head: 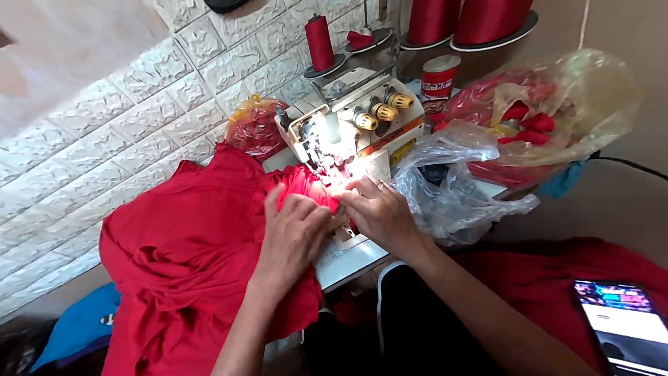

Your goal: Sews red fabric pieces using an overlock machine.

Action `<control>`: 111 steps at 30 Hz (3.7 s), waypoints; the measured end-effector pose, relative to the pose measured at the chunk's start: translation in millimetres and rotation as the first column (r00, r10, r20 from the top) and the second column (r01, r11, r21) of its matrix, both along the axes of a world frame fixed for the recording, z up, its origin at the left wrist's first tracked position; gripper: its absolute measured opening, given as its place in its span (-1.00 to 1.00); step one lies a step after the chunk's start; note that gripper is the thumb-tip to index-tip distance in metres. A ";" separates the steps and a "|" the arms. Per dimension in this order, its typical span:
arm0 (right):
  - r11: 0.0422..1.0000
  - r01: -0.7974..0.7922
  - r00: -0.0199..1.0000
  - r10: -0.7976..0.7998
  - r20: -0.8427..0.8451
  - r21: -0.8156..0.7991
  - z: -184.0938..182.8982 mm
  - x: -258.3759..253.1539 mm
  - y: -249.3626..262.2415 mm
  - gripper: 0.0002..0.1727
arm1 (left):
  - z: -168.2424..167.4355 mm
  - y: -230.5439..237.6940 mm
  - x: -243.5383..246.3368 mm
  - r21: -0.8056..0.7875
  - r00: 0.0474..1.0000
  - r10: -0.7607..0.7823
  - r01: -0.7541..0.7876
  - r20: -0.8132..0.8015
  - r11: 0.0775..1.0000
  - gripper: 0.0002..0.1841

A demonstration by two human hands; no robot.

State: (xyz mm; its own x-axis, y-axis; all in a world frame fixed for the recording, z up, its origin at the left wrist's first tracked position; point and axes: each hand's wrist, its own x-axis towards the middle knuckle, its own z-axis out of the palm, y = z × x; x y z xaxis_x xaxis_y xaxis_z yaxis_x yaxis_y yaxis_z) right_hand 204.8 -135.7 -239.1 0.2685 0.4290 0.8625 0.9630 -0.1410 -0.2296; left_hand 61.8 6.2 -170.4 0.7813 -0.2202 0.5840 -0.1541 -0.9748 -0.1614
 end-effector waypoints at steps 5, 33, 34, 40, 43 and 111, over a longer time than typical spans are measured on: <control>0.996 0.085 0.996 -0.085 -0.001 -0.011 -3.7 -9.3 -2.5 -0.70 | -22.2 1.3 6.6 -0.089 0.997 0.074 -0.074 -0.002 0.993 -0.71; 0.971 -0.225 0.864 0.234 -0.445 0.074 -5.9 -46.3 13.2 -0.54 | 4.3 -25.3 19.0 -0.303 0.774 0.605 -0.630 -0.183 0.714 -0.74; 0.943 -0.324 0.792 0.315 -0.522 0.077 -3.7 -46.5 12.4 -0.45 | 13.5 -34.0 10.4 -0.308 0.772 0.594 -0.635 -0.227 0.708 -0.76; 0.997 -0.072 0.921 0.057 -0.385 -0.025 -5.6 -30.7 -6.4 -0.24 | 5.5 -54.3 -1.3 -0.440 0.864 -0.047 -0.207 -0.501 0.874 -0.68; 0.967 0.200 0.928 -0.239 -0.285 -0.159 0.0 -16.2 -8.2 -0.21 | -16.0 -54.4 17.1 -0.476 0.895 -0.036 -0.202 -0.445 0.856 -0.69; 0.728 -0.677 0.733 0.656 -0.178 -0.107 124.6 -28.8 94.9 -0.69 | 56.1 79.6 -181.5 -0.726 0.979 0.203 -0.133 0.009 0.675 -0.77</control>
